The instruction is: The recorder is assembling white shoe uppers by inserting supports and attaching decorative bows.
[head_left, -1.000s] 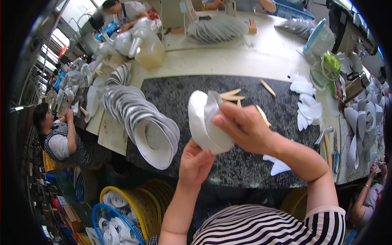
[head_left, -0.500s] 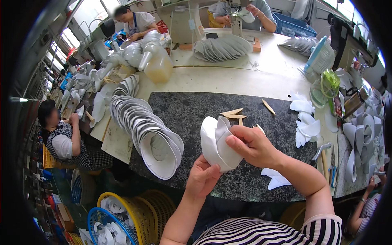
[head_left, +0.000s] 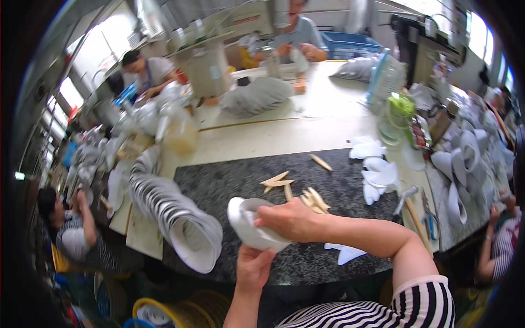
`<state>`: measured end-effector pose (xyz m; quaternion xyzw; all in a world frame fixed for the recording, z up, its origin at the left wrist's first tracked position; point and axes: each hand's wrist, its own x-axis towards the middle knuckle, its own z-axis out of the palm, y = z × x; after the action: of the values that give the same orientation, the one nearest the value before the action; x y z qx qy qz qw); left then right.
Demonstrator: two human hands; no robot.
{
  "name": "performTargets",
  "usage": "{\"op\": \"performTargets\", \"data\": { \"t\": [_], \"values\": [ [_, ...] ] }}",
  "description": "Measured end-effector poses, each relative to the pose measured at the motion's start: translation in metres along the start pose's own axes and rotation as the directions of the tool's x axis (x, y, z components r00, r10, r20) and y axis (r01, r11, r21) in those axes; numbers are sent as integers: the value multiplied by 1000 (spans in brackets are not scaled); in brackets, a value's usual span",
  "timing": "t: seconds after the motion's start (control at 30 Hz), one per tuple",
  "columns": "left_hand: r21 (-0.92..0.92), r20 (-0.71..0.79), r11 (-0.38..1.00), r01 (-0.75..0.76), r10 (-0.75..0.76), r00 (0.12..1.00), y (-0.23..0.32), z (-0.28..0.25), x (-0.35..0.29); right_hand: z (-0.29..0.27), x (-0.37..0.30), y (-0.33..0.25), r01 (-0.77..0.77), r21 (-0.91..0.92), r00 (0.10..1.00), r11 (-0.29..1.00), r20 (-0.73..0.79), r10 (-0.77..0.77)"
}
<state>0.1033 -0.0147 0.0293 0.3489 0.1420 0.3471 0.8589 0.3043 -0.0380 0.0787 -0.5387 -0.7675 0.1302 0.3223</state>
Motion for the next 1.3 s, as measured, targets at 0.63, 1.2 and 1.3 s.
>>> {"op": "performTargets", "data": {
  "t": [0.63, 1.2, 1.3],
  "values": [
    [-67, -36, 997, -44, 42, 998, 3, 8, 12, 0, 4, 4, -130, 246, 922, 960, -326, 208],
    [-165, -19, 981, -104, 103, 995, -4, -2, 18, 18, -28, -23, -31, 13, 906, 999, -421, 34],
    [-192, 1, 974, -121, 124, 992, -9, -8, 17, 11, -28, -24, -53, 75, 957, 996, -283, 72]
  ]
}}
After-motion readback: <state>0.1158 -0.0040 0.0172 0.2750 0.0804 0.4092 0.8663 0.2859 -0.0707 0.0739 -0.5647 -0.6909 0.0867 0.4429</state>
